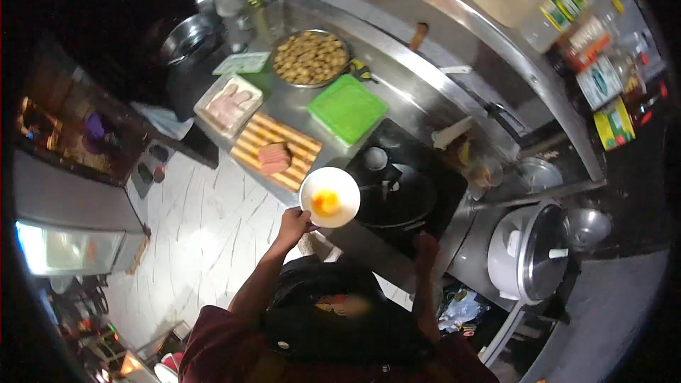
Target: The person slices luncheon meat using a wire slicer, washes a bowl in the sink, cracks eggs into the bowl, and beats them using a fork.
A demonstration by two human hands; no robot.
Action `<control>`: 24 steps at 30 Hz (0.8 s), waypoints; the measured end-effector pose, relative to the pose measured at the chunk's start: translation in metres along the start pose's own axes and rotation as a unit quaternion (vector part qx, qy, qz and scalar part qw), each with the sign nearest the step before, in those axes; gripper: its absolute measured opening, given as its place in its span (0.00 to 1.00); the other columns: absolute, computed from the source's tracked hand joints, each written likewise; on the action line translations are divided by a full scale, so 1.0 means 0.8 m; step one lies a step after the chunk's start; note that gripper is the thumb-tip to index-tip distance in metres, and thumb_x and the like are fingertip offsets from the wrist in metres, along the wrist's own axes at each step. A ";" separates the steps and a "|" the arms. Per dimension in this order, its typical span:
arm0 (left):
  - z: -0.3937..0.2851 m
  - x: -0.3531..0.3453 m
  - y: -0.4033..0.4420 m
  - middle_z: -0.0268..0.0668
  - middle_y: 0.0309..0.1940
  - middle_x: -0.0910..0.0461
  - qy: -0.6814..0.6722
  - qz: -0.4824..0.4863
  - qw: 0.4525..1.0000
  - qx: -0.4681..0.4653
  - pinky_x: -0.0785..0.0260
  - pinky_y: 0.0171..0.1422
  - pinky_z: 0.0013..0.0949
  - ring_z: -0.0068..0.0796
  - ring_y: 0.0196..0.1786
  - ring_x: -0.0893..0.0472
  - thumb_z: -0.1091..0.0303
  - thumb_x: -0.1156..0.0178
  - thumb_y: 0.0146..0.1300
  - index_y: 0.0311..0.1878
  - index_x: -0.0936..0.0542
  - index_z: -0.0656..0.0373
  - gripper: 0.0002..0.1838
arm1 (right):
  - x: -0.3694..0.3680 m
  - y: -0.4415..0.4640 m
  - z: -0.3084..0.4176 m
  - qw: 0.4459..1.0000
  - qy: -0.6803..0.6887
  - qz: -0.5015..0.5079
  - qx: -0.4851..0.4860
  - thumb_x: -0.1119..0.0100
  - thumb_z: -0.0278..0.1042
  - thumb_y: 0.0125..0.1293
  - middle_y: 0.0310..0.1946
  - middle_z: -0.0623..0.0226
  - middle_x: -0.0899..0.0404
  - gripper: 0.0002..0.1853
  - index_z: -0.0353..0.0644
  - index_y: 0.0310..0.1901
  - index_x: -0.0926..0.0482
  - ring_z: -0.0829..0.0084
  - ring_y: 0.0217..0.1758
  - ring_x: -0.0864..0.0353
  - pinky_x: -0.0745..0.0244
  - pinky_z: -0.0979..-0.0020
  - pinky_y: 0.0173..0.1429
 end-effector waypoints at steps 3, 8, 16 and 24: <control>0.011 0.032 0.005 0.45 0.28 0.18 -0.016 -0.020 1.000 -0.010 0.13 0.37 0.35 0.32 0.31 0.14 0.70 0.43 0.70 0.37 0.21 0.79 0.15 | -0.049 0.014 0.078 0.988 0.088 0.126 -0.020 0.41 0.37 0.75 0.30 0.59 0.17 0.12 0.36 0.38 0.17 0.70 0.36 0.19 0.24 0.66 0.42; 0.025 0.049 0.023 0.51 0.41 0.16 -0.016 -0.003 1.000 0.018 0.13 0.44 0.36 0.40 0.37 0.12 0.73 0.47 0.74 0.50 0.23 0.81 0.15 | -0.095 0.034 0.195 0.960 0.114 0.252 0.047 0.37 0.28 0.69 0.37 0.58 0.15 0.07 0.37 0.45 0.17 0.67 0.42 0.14 0.21 0.65 0.46; 0.009 0.058 0.020 0.50 0.52 0.17 -0.067 0.043 0.996 0.034 0.15 0.53 0.34 0.38 0.47 0.13 0.65 0.43 0.77 0.63 0.27 0.76 0.22 | -0.147 0.057 0.115 0.934 0.135 0.330 -0.037 0.34 0.27 0.68 0.44 0.58 0.14 0.12 0.38 0.52 0.17 0.64 0.50 0.14 0.22 0.63 0.57; -0.016 0.074 -0.020 0.54 0.63 0.23 -0.043 -0.020 0.991 0.126 0.24 0.66 0.46 0.48 0.61 0.18 0.33 0.49 0.73 0.72 0.33 0.69 0.44 | -0.139 0.190 0.033 0.918 0.030 0.368 -0.142 0.34 0.45 0.70 0.48 0.55 0.14 0.23 0.39 0.59 0.19 0.60 0.53 0.14 0.23 0.57 0.61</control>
Point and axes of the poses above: each hand's wrist, its own y-axis towards the middle knuckle, its own x-axis out of the back of the hand, z = x × y, the point moved 1 cm from there along y, towards the middle knuckle
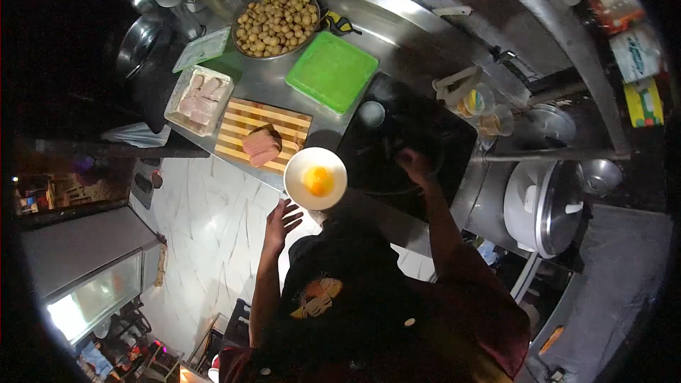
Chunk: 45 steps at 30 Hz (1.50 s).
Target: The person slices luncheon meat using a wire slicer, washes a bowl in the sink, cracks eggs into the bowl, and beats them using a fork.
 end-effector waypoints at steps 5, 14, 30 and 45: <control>0.029 0.033 -0.023 0.49 0.55 0.17 -0.070 -0.092 0.993 0.027 0.22 0.62 0.44 0.44 0.56 0.15 0.44 0.42 0.74 0.65 0.26 0.68 0.34 | -0.027 0.060 -0.016 0.990 -0.032 -0.100 -0.090 0.38 0.44 0.73 0.47 0.55 0.14 0.20 0.40 0.58 0.19 0.60 0.52 0.15 0.22 0.57 0.58; 0.161 0.082 -0.108 0.46 0.52 0.15 -0.116 -0.255 0.959 0.044 0.21 0.62 0.38 0.36 0.55 0.15 0.59 0.39 0.73 0.64 0.23 0.69 0.24 | -0.210 0.235 -0.039 0.991 -0.001 -0.022 -0.131 0.39 0.42 0.73 0.45 0.56 0.15 0.19 0.39 0.58 0.20 0.61 0.50 0.15 0.22 0.58 0.54; 0.196 0.000 -0.134 0.52 0.52 0.14 -0.129 -0.256 0.954 0.088 0.21 0.61 0.39 0.40 0.56 0.14 0.60 0.42 0.74 0.67 0.28 0.77 0.29 | -0.270 0.274 -0.115 0.932 0.248 -0.166 -0.207 0.40 0.40 0.74 0.41 0.57 0.17 0.18 0.36 0.57 0.21 0.65 0.45 0.16 0.21 0.60 0.49; 0.111 -0.025 -0.127 0.46 0.49 0.13 0.029 -0.169 0.966 -0.196 0.23 0.60 0.37 0.34 0.54 0.14 0.61 0.43 0.78 0.62 0.19 0.68 0.21 | -0.062 -0.067 0.024 0.964 0.265 -0.014 -0.019 0.47 0.39 0.79 0.26 0.63 0.18 0.15 0.34 0.49 0.20 0.71 0.24 0.17 0.20 0.70 0.30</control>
Point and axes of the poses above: each hand's wrist, its own y-axis towards the middle knuckle, its own x-axis out of the back of the hand, z = x × y, the point moved 1 cm from there along y, towards the middle knuckle
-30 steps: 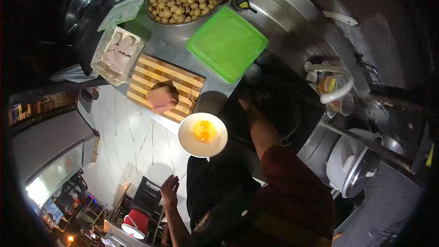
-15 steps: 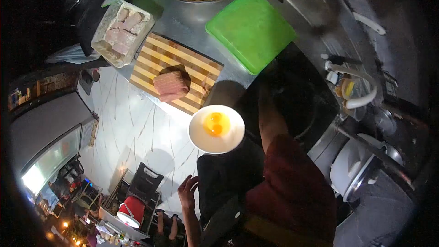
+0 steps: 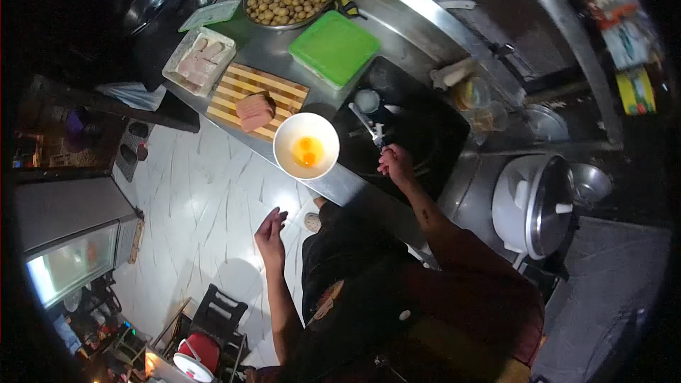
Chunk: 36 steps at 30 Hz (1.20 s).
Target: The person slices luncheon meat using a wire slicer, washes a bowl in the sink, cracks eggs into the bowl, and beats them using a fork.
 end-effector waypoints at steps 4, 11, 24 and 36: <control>-0.076 -0.086 -0.008 0.44 0.46 0.11 0.063 0.038 0.985 -0.156 0.25 0.62 0.35 0.34 0.51 0.14 0.72 0.37 0.71 0.54 0.13 0.66 0.12 | 0.031 -0.077 0.066 0.985 -0.055 -0.021 0.159 0.43 0.38 0.78 0.30 0.64 0.16 0.14 0.33 0.47 0.18 0.75 0.29 0.15 0.19 0.72 0.34; -0.183 -0.238 -0.057 0.42 0.47 0.14 0.210 0.055 0.814 -0.539 0.27 0.60 0.46 0.47 0.51 0.17 0.75 0.30 0.60 0.50 0.13 0.61 0.14 | 0.087 -0.181 0.176 0.933 -0.156 -0.103 0.307 0.38 0.36 0.75 0.31 0.66 0.15 0.11 0.35 0.44 0.15 0.78 0.30 0.16 0.21 0.72 0.35; -0.048 -0.346 0.002 0.31 0.34 0.21 0.049 0.354 0.931 -0.075 0.31 0.39 0.25 0.18 0.33 0.25 0.75 0.52 0.79 0.58 0.20 0.62 0.13 | 0.312 0.065 0.125 0.958 -0.143 -0.201 0.147 0.45 0.41 0.77 0.46 0.59 0.15 0.19 0.43 0.63 0.21 0.69 0.45 0.15 0.19 0.63 0.49; -0.080 -0.402 0.014 0.34 0.42 0.17 -0.060 0.357 0.929 0.077 0.30 0.46 0.26 0.20 0.37 0.22 0.81 0.51 0.75 0.62 0.22 0.65 0.17 | 0.429 0.222 0.106 0.869 -0.424 -0.101 0.234 0.28 0.26 0.53 0.60 0.47 0.22 0.32 0.42 0.63 0.22 0.46 0.65 0.23 0.30 0.55 0.71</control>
Point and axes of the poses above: each hand's wrist, its own y-axis towards the middle knuckle, its own x-axis out of the back of the hand, z = x × y, the point moved 1 cm from there along y, towards the middle knuckle
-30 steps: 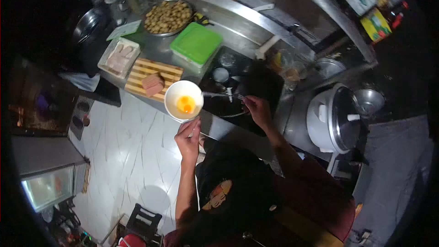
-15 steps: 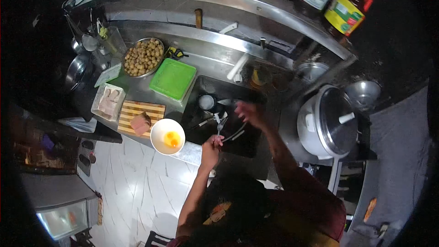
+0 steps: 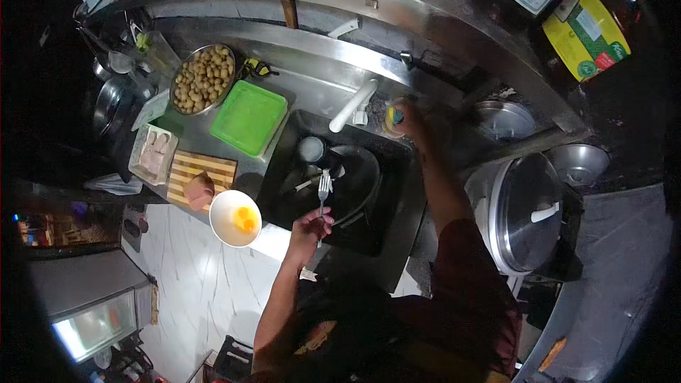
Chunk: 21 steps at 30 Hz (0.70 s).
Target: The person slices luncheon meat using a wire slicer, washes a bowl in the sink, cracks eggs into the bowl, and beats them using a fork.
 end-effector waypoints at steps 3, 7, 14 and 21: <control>-0.013 -0.025 0.026 0.36 0.43 0.17 0.018 0.004 1.000 0.001 0.30 0.46 0.27 0.21 0.38 0.22 0.80 0.52 0.76 0.62 0.22 0.65 0.16 | -0.006 -0.014 -0.015 0.993 0.058 -0.099 0.008 0.33 0.33 0.63 0.61 0.45 0.24 0.34 0.40 0.71 0.33 0.47 0.67 0.25 0.32 0.54 0.72; -0.017 -0.045 0.053 0.40 0.46 0.16 -0.007 0.015 1.000 0.003 0.27 0.48 0.28 0.24 0.42 0.18 0.76 0.51 0.78 0.65 0.25 0.67 0.16 | 0.005 -0.021 -0.014 0.958 0.188 -0.118 -0.183 0.40 0.39 0.72 0.66 0.43 0.29 0.37 0.38 0.76 0.46 0.50 0.71 0.29 0.34 0.54 0.73; -0.036 -0.071 0.075 0.41 0.49 0.16 0.034 0.025 0.999 0.001 0.26 0.49 0.29 0.26 0.43 0.17 0.71 0.50 0.80 0.67 0.26 0.67 0.18 | -0.066 -0.009 -0.089 0.919 0.162 -0.327 -0.149 0.37 0.38 0.70 0.68 0.47 0.31 0.36 0.39 0.74 0.40 0.50 0.69 0.28 0.33 0.54 0.74; -0.038 -0.072 0.081 0.42 0.49 0.15 0.090 0.011 0.996 0.006 0.26 0.46 0.28 0.25 0.40 0.16 0.72 0.51 0.80 0.67 0.27 0.68 0.18 | -0.010 -0.032 0.019 0.931 0.095 -0.279 -0.217 0.31 0.42 0.66 0.60 0.57 0.22 0.33 0.36 0.68 0.29 0.54 0.63 0.22 0.33 0.55 0.73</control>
Point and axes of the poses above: each hand's wrist, its own y-axis towards the middle knuckle, its own x-axis out of the back of the hand, z = x × y, the point moved 1 cm from there along y, towards the middle knuckle
